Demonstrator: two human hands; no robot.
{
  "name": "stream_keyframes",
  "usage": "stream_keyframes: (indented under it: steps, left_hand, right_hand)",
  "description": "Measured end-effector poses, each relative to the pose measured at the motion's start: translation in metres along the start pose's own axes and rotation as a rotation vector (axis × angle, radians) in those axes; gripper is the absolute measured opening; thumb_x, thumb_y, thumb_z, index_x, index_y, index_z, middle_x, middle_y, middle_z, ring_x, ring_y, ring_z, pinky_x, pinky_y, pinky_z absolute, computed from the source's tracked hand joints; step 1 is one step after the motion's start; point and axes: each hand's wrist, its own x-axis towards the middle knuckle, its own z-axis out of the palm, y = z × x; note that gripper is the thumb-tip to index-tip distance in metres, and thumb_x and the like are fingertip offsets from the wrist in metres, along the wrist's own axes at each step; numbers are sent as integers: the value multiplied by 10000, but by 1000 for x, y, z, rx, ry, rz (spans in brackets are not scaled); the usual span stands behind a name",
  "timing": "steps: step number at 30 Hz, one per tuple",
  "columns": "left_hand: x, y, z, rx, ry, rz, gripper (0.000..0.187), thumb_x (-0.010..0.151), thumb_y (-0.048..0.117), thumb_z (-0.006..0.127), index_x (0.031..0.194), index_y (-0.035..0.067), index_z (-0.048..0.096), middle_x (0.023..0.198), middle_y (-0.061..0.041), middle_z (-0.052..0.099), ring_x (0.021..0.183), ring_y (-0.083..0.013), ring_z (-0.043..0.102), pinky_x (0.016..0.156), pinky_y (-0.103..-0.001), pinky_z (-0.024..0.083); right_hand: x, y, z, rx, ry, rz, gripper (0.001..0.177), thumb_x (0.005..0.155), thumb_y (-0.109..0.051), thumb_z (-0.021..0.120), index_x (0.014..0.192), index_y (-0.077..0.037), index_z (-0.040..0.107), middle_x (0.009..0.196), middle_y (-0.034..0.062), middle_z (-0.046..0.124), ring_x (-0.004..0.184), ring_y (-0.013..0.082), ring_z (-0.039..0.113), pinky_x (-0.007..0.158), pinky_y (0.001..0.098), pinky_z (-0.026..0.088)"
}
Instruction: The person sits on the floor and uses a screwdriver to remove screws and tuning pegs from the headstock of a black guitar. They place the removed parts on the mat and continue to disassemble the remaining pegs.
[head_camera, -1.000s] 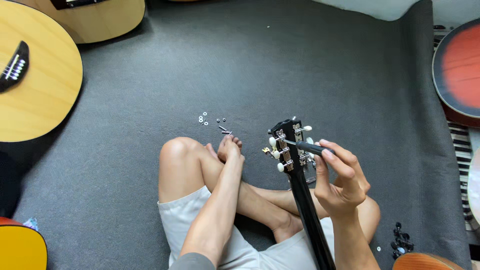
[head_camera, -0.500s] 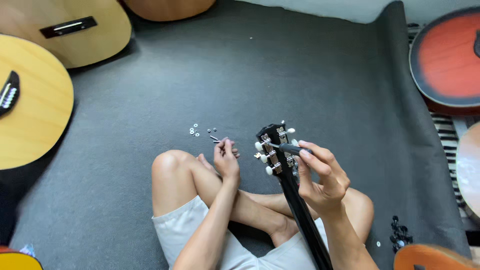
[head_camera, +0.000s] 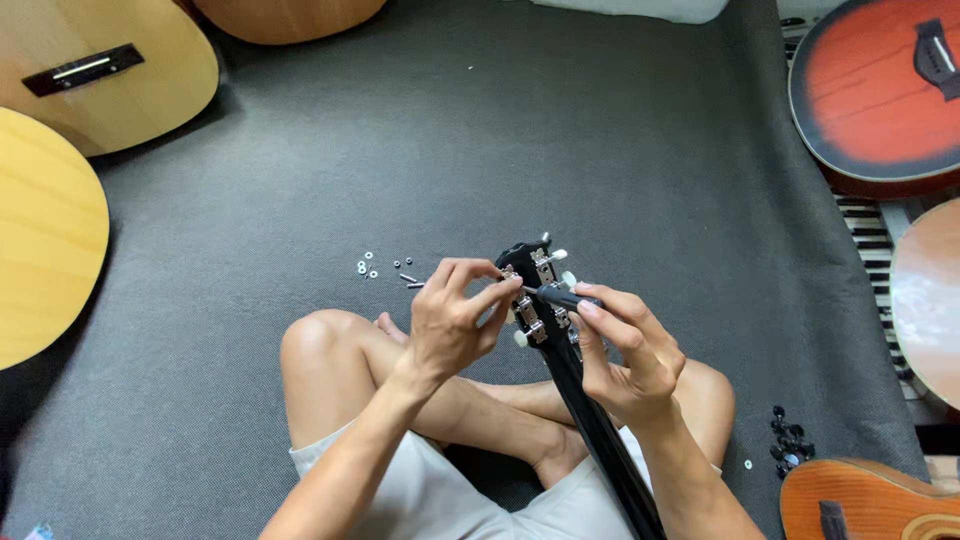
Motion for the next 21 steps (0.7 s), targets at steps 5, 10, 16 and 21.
stream_keyframes:
  steps: [5, 10, 16, 21]
  left_hand:
    - [20, -2, -7, 81, -107, 114, 115, 814, 178, 788, 905, 237, 752, 944, -27, 626, 859, -235, 625, 668, -337, 563]
    - [35, -9, -12, 90, -298, 207, 80, 792, 182, 802, 810, 173, 725, 1020, -63, 632, 939, -257, 622, 716, -354, 575]
    - [43, -13, -7, 167, -576, 231, 112, 820, 223, 775, 924, 193, 747, 1081, -42, 607, 1016, -241, 585, 763, -356, 557]
    - [40, -19, -1, 108, -539, 232, 129, 795, 252, 776, 857, 149, 729, 1093, -38, 593, 1027, -244, 573, 734, -342, 524]
  right_hand:
    - [1, -2, -1, 18, -4, 13, 218, 800, 147, 774, 994, 50, 746, 929, 261, 747, 797, 382, 767, 645, 426, 654]
    - [0, -1, -2, 20, 0, 26, 223, 793, 149, 773, 989, 44, 750, 925, 252, 750, 794, 377, 769, 636, 430, 654]
    - [2, -3, -4, 25, -2, 20, 214, 793, 160, 765, 978, 55, 743, 903, 252, 740, 778, 381, 764, 612, 433, 647]
    - [5, -6, -9, 36, 39, 30, 233, 765, 169, 781, 969, 70, 734, 896, 268, 732, 772, 384, 760, 610, 442, 654]
